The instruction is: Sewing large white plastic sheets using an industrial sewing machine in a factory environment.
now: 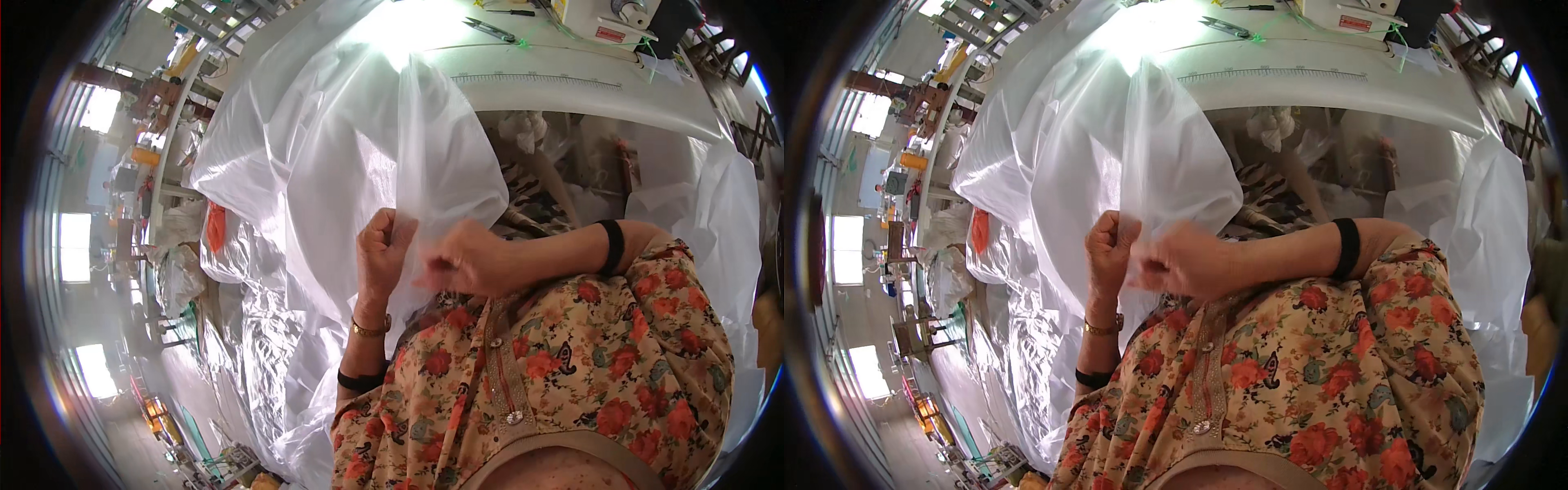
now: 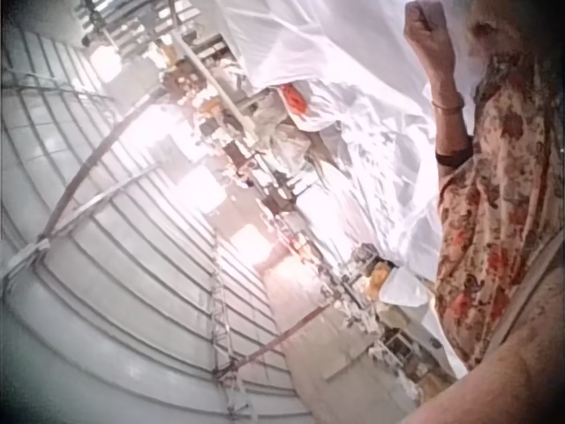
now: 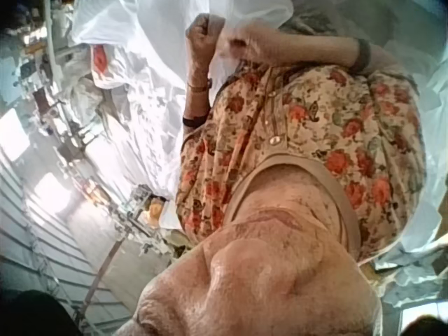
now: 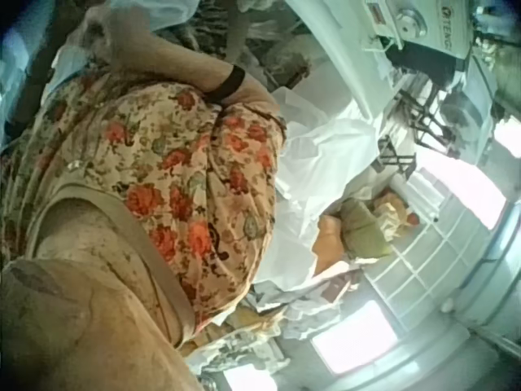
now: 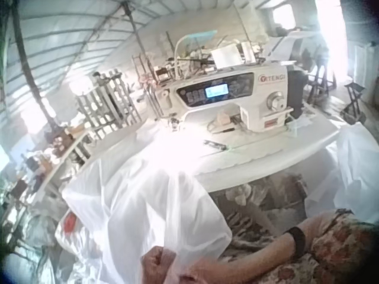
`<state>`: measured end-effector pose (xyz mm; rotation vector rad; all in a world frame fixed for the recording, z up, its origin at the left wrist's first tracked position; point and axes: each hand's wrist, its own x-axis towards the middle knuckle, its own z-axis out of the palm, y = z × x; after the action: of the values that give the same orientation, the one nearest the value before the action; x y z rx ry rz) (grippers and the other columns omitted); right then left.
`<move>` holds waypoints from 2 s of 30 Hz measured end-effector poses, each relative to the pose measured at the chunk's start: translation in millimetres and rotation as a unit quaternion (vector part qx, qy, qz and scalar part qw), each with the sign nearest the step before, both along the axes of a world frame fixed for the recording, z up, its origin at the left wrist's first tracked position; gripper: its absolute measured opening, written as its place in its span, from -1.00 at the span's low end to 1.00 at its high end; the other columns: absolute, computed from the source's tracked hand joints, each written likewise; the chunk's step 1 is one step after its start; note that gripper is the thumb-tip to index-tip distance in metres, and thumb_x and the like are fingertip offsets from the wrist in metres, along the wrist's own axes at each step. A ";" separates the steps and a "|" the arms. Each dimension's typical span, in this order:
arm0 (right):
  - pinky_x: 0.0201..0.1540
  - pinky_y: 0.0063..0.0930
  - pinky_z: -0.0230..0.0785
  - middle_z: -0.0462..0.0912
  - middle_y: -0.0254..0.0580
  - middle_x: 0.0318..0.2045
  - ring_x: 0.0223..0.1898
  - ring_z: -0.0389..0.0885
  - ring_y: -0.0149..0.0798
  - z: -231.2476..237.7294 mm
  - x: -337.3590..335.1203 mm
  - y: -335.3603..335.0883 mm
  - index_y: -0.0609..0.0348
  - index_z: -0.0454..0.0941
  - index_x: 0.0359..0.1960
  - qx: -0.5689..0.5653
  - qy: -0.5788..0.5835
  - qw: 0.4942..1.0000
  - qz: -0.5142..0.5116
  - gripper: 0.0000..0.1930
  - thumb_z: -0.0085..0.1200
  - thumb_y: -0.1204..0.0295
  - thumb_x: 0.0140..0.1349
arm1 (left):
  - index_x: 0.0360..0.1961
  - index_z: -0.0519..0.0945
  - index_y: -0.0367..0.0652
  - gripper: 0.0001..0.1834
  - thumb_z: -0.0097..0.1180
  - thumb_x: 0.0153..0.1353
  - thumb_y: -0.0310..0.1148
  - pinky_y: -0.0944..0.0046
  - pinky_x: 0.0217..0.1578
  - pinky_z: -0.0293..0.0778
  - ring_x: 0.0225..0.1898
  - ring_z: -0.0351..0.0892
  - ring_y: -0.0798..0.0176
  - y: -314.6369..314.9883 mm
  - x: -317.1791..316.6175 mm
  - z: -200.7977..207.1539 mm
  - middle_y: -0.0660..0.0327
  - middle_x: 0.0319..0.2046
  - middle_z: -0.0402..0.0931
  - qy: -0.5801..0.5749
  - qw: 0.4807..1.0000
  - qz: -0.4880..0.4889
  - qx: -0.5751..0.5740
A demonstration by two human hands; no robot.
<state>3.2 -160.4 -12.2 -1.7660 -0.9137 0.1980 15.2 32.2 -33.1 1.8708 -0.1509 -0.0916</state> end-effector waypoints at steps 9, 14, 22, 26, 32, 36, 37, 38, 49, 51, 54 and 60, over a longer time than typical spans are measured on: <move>-0.58 -0.64 0.30 0.45 -0.38 -0.63 -0.62 0.41 -0.55 -29.6 5.3 7.1 0.24 0.47 -0.39 0.188 0.415 0.875 -0.165 -0.66 0.20 0.19 0.25 | -0.40 0.53 -0.27 -0.87 0.22 0.22 -0.46 0.54 -0.46 0.27 -0.47 0.31 0.62 8.4 9.9 4.5 0.46 -0.51 0.47 -0.010 1.000 0.009 -0.024; -0.54 -0.58 0.33 0.52 -0.32 -0.60 -0.56 0.51 -0.46 -15.2 7.4 2.7 0.26 0.49 -0.30 0.181 0.405 0.896 -0.017 -0.71 0.19 0.24 0.25 | -0.41 0.52 -0.25 -0.90 0.21 0.19 -0.55 0.55 -0.45 0.31 -0.47 0.35 0.63 10.8 12.5 31.1 0.45 -0.52 0.49 -0.050 0.998 -0.030 0.010; -0.48 -0.13 0.34 0.49 -0.03 -0.69 -0.56 0.55 0.02 14.3 -5.4 -1.6 0.22 0.46 -0.50 -0.086 -0.046 0.994 -0.053 -0.69 0.16 0.23 0.21 | -0.47 0.42 -0.28 -0.83 0.19 0.15 -0.54 0.48 -0.53 0.16 -0.52 0.12 0.56 4.5 2.4 19.2 0.42 -0.62 0.24 -0.040 0.996 -0.055 0.052; -0.48 -0.17 0.34 0.49 -0.04 -0.70 -0.55 0.57 0.04 16.0 -10.6 5.6 0.20 0.44 -0.53 -0.190 -0.133 0.973 0.009 -0.66 0.10 0.19 0.24 | -0.37 0.54 -0.25 -0.93 0.12 0.27 -0.49 0.53 -0.43 0.31 -0.44 0.33 0.60 3.9 -6.6 4.2 0.44 -0.50 0.45 -0.015 0.997 -0.045 0.063; -0.47 -0.17 0.39 0.54 -0.02 -0.64 -0.51 0.61 0.02 6.3 -11.7 16.0 0.28 0.48 -0.47 -0.160 -0.153 0.968 0.121 -0.78 0.07 0.34 0.17 | -0.32 0.50 -0.29 -0.88 0.00 0.34 -0.46 0.46 -0.46 0.28 -0.49 0.23 0.56 -6.2 -11.9 9.9 0.38 -0.56 0.36 -0.038 0.997 -0.051 0.035; -0.42 -0.17 0.43 0.57 0.02 -0.55 -0.49 0.63 -0.02 9.7 -13.3 21.0 0.34 0.48 -0.46 -0.185 -0.177 0.954 0.158 -0.84 0.05 0.44 0.09 | -0.31 0.52 -0.28 -0.78 0.02 0.38 -0.31 0.50 -0.44 0.29 -0.46 0.29 0.57 -4.4 -15.7 12.4 0.39 -0.50 0.43 0.059 0.997 -0.010 -0.041; -0.42 -0.17 0.43 0.57 0.02 -0.55 -0.49 0.63 -0.02 9.5 -14.2 22.6 0.34 0.48 -0.46 -0.184 -0.175 0.954 0.159 -0.84 0.05 0.44 0.09 | -0.33 0.53 -0.27 -0.76 0.05 0.37 -0.29 0.51 -0.44 0.29 -0.45 0.32 0.57 -4.6 -16.9 13.0 0.40 -0.48 0.46 0.073 0.994 -0.013 -0.083; -0.41 -0.18 0.44 0.58 0.02 -0.53 -0.47 0.63 -0.03 8.8 -14.7 24.0 0.34 0.48 -0.46 -0.172 -0.190 0.953 0.164 -0.83 0.04 0.43 0.10 | -0.33 0.53 -0.27 -0.76 0.05 0.37 -0.29 0.51 -0.44 0.29 -0.45 0.32 0.57 -5.1 -17.4 12.6 0.40 -0.48 0.46 0.074 0.994 -0.012 -0.082; -0.32 -0.24 0.42 0.53 -0.10 -0.41 -0.40 0.54 0.01 -6.5 29.4 -41.1 0.16 0.44 -0.30 -0.022 -0.173 0.961 -0.214 -0.76 0.17 0.28 0.16 | -0.48 0.57 -0.18 -0.86 0.22 0.22 -0.46 0.57 -0.56 0.18 -0.56 0.28 0.66 19.7 -3.0 14.0 0.50 -0.59 0.44 0.054 0.986 0.057 -0.148; -0.30 -0.24 0.40 0.50 -0.10 -0.44 -0.41 0.52 -0.04 -28.8 42.5 -64.4 0.19 0.43 -0.29 -0.086 -0.195 0.897 -0.386 -0.72 0.24 0.30 0.13 | -0.50 0.58 -0.19 -0.86 0.24 0.21 -0.47 0.55 -0.59 0.13 -0.58 0.22 0.65 35.3 5.1 32.7 0.52 -0.64 0.36 0.015 0.997 0.067 -0.035; -0.31 -0.29 0.38 0.52 -0.09 -0.45 -0.42 0.50 -0.09 -67.1 34.6 -75.3 0.25 0.44 -0.28 -0.119 -0.005 0.885 -0.450 -0.76 0.19 0.35 0.19 | -0.50 0.55 -0.28 -0.83 0.23 0.21 -0.48 0.53 -0.60 0.12 -0.60 0.20 0.62 51.3 17.9 69.6 0.46 -0.67 0.30 -0.137 0.980 0.030 0.139; -0.29 -0.48 0.34 0.57 -0.26 -0.42 -0.41 0.39 -0.46 -77.6 16.6 -67.2 0.28 0.49 -0.22 0.045 0.202 0.946 -0.251 -0.83 0.05 0.40 0.31 | -0.49 0.55 -0.30 -0.89 0.27 0.08 -0.60 0.49 -0.54 0.25 -0.56 0.31 0.55 8.5 1.5 83.8 0.34 -0.61 0.42 -0.190 0.962 -0.040 0.192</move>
<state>19.9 -227.6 -89.8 -1.7259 -0.1625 0.1727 16.8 40.6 50.7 2.2561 -0.5035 0.1995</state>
